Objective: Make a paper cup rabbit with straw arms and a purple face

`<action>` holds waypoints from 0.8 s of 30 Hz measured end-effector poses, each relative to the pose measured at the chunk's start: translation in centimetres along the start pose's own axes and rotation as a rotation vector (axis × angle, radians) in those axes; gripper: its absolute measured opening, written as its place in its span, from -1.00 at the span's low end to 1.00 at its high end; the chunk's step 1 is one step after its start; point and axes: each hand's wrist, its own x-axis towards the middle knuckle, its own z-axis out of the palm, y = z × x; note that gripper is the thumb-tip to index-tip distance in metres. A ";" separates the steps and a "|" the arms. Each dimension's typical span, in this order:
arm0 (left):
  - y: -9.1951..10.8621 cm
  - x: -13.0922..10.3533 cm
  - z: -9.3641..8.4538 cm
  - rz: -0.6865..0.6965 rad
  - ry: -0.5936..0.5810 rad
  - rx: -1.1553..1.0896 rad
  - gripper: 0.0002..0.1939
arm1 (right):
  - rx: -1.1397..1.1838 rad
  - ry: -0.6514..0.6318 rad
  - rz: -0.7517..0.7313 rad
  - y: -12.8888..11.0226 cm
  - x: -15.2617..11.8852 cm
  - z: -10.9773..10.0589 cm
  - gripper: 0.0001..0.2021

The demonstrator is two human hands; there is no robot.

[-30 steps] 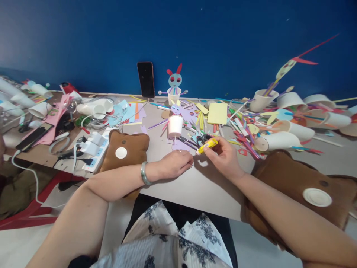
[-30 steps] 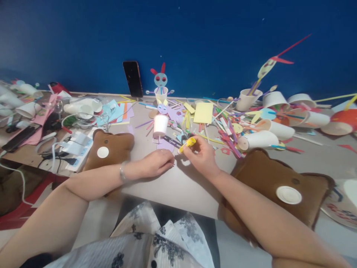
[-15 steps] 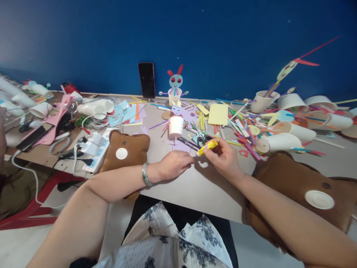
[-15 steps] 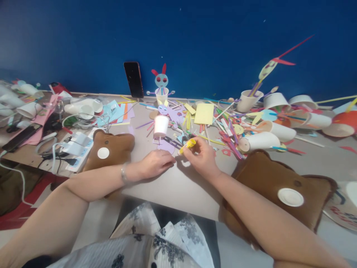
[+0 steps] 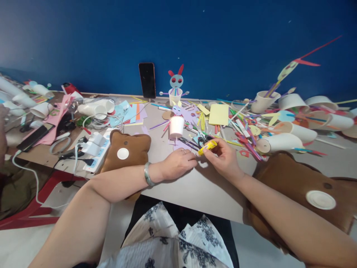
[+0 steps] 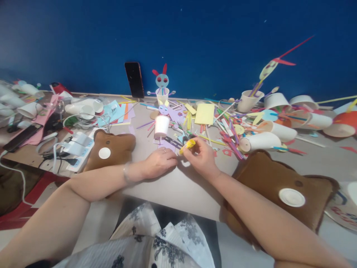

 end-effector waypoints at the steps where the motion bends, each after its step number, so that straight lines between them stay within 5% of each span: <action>1: 0.0 0.0 0.1 0.007 0.001 -0.005 -0.73 | -0.003 0.000 0.000 0.0 0.0 0.0 -0.82; 15: 1.3 -1.3 -2.8 0.107 -0.160 0.069 -0.80 | -0.128 -0.046 -0.068 -0.4 -0.6 -0.2 -0.88; 24: 1.0 -1.7 -3.7 0.012 -0.252 -0.022 -0.69 | -0.227 -0.153 -0.212 -0.7 -1.2 -0.3 -0.90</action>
